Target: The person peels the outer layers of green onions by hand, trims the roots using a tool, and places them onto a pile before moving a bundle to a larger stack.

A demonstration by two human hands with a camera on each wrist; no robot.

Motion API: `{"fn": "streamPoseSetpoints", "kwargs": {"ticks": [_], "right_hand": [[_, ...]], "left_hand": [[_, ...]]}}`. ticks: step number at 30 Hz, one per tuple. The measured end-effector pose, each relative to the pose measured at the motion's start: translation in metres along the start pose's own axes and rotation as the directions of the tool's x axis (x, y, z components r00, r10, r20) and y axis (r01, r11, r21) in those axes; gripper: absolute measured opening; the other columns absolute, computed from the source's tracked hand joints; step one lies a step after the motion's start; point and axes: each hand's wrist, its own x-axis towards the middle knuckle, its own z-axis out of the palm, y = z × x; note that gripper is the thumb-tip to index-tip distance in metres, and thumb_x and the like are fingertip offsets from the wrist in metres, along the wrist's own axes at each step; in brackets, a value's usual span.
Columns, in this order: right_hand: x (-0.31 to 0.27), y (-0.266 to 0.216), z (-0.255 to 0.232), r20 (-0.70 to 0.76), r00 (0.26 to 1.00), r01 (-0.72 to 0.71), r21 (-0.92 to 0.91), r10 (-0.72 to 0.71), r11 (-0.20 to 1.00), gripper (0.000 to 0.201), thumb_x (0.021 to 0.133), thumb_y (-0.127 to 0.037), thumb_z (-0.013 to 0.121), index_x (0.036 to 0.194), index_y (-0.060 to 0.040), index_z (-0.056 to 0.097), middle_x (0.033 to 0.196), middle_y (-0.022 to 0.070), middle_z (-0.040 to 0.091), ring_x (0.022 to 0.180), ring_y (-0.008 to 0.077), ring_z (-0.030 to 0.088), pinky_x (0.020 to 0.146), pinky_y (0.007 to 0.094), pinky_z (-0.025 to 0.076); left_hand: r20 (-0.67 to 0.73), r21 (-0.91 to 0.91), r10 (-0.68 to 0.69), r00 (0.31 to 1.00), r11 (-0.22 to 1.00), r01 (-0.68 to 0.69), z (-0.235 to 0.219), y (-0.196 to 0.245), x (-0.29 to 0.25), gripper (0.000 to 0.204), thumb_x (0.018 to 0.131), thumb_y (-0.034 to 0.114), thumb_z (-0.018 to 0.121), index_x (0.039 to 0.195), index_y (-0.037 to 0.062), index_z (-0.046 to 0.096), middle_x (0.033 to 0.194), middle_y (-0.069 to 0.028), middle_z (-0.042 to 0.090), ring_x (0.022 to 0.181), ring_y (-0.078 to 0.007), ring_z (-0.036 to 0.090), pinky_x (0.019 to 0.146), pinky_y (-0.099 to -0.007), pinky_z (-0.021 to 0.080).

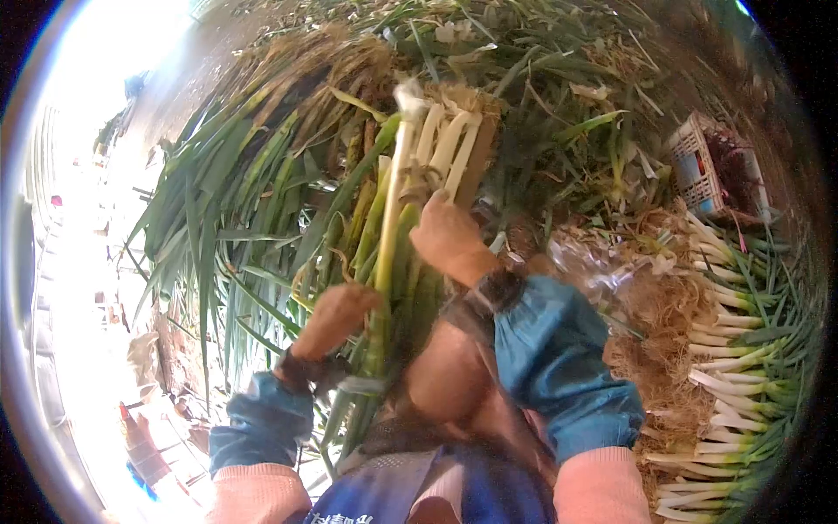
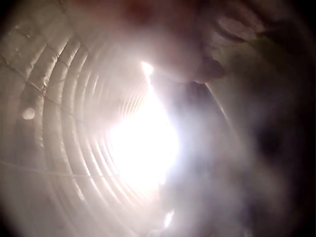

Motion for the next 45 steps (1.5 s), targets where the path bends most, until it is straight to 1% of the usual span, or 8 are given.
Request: {"fn": "streamPoseSetpoints", "kwargs": {"ticks": [2, 4, 10, 15, 18, 20, 26, 45], "right_hand": [[-0.024, -0.029, -0.011, 0.186, 0.982, -0.041, 0.098, 0.023, 0.994, 0.050, 0.075, -0.016, 0.057, 0.106, 0.0170, 0.036, 0.080, 0.0324, 0.058, 0.079, 0.0410, 0.061, 0.071, 0.0421, 0.051], [-0.021, -0.023, 0.014, 0.096, 0.990, 0.112, -0.067, -0.105, 0.991, 0.048, 0.075, -0.017, 0.056, 0.106, 0.0136, 0.036, 0.079, 0.0300, 0.059, 0.077, 0.0419, 0.060, 0.070, 0.0439, 0.050], [-0.014, -0.046, 0.005, 0.097, 0.994, 0.061, -0.027, -0.058, 0.998, 0.049, 0.076, -0.019, 0.056, 0.108, 0.0121, 0.036, 0.079, 0.0288, 0.059, 0.076, 0.0404, 0.061, 0.069, 0.0441, 0.051], [0.002, -0.041, 0.022, 0.230, 0.948, 0.220, 0.015, -0.218, 0.975, 0.053, 0.073, -0.027, 0.064, 0.100, 0.0150, 0.046, 0.088, 0.0318, 0.058, 0.086, 0.0434, 0.059, 0.079, 0.0424, 0.048], [0.002, -0.038, 0.009, 0.238, 0.965, 0.115, 0.008, -0.114, 0.993, 0.054, 0.071, -0.027, 0.066, 0.101, 0.0130, 0.047, 0.092, 0.0332, 0.057, 0.091, 0.0440, 0.057, 0.082, 0.0426, 0.046], [0.002, -0.031, 0.023, 0.236, 0.970, 0.036, 0.110, -0.061, 0.993, 0.053, 0.070, -0.027, 0.067, 0.100, 0.0113, 0.047, 0.090, 0.0325, 0.058, 0.091, 0.0447, 0.056, 0.080, 0.0434, 0.045], [-0.001, -0.032, 0.032, 0.216, 0.971, 0.068, 0.140, -0.097, 0.988, 0.049, 0.071, -0.027, 0.065, 0.097, 0.0101, 0.046, 0.086, 0.0316, 0.059, 0.087, 0.0446, 0.057, 0.079, 0.0440, 0.046], [-0.043, -0.061, 0.013, 0.294, 0.915, 0.270, 0.061, -0.276, 0.961, 0.048, 0.074, -0.022, 0.060, 0.101, 0.0125, 0.041, 0.081, 0.0324, 0.059, 0.081, 0.0452, 0.059, 0.074, 0.0464, 0.049]], "left_hand": [[-0.293, -0.054, 0.109, 0.950, 0.990, -0.130, 0.017, -0.053, 0.020, 0.018, 0.084, 0.020, 0.049, 0.080, 0.0052, 0.059, 0.069, -0.0140, 0.058, 0.065, -0.0353, 0.058, 0.057, -0.0431, 0.047], [-0.128, -0.006, -0.269, 0.955, 0.963, 0.270, 0.020, -0.084, 0.044, 0.021, 0.086, 0.016, 0.047, 0.094, 0.0007, 0.060, 0.079, -0.0202, 0.061, 0.074, -0.0365, 0.059, 0.062, -0.0409, 0.047], [-0.579, -0.291, -0.245, 0.777, 0.953, 0.084, 0.070, -0.088, 0.085, 0.017, 0.085, 0.019, 0.048, 0.085, 0.0051, 0.058, 0.076, -0.0205, 0.061, 0.072, -0.0380, 0.059, 0.061, -0.0473, 0.045], [-0.479, -0.209, -0.044, 0.877, 0.976, -0.065, 0.047, -0.045, 0.071, 0.015, 0.084, 0.019, 0.049, 0.089, 0.0097, 0.060, 0.079, -0.0149, 0.061, 0.073, -0.0381, 0.059, 0.062, -0.0460, 0.045], [-0.238, -0.399, -0.344, 0.908, 0.887, 0.232, 0.025, -0.076, 0.071, 0.015, 0.080, 0.013, 0.052, 0.087, 0.0007, 0.056, 0.082, -0.0199, 0.057, 0.080, -0.0388, 0.056, 0.066, -0.0439, 0.044], [-0.527, -0.164, -0.293, 0.798, 0.956, 0.242, 0.016, -0.105, 0.089, 0.018, 0.080, 0.015, 0.052, 0.088, 0.0001, 0.057, 0.086, -0.0210, 0.058, 0.082, -0.0399, 0.056, 0.068, -0.0452, 0.044], [-0.345, 0.003, -0.515, 0.785, 0.835, 0.550, 0.035, -0.160, 0.136, 0.021, 0.076, 0.023, 0.056, 0.084, 0.0046, 0.063, 0.090, -0.0192, 0.062, 0.085, -0.0395, 0.059, 0.072, -0.0471, 0.048], [-0.253, 0.132, -0.364, 0.897, 0.905, 0.404, -0.037, -0.101, 0.095, 0.034, 0.063, 0.023, 0.072, 0.086, 0.0025, 0.056, 0.089, -0.0199, 0.060, 0.090, -0.0379, 0.056, 0.075, -0.0429, 0.044]]}}
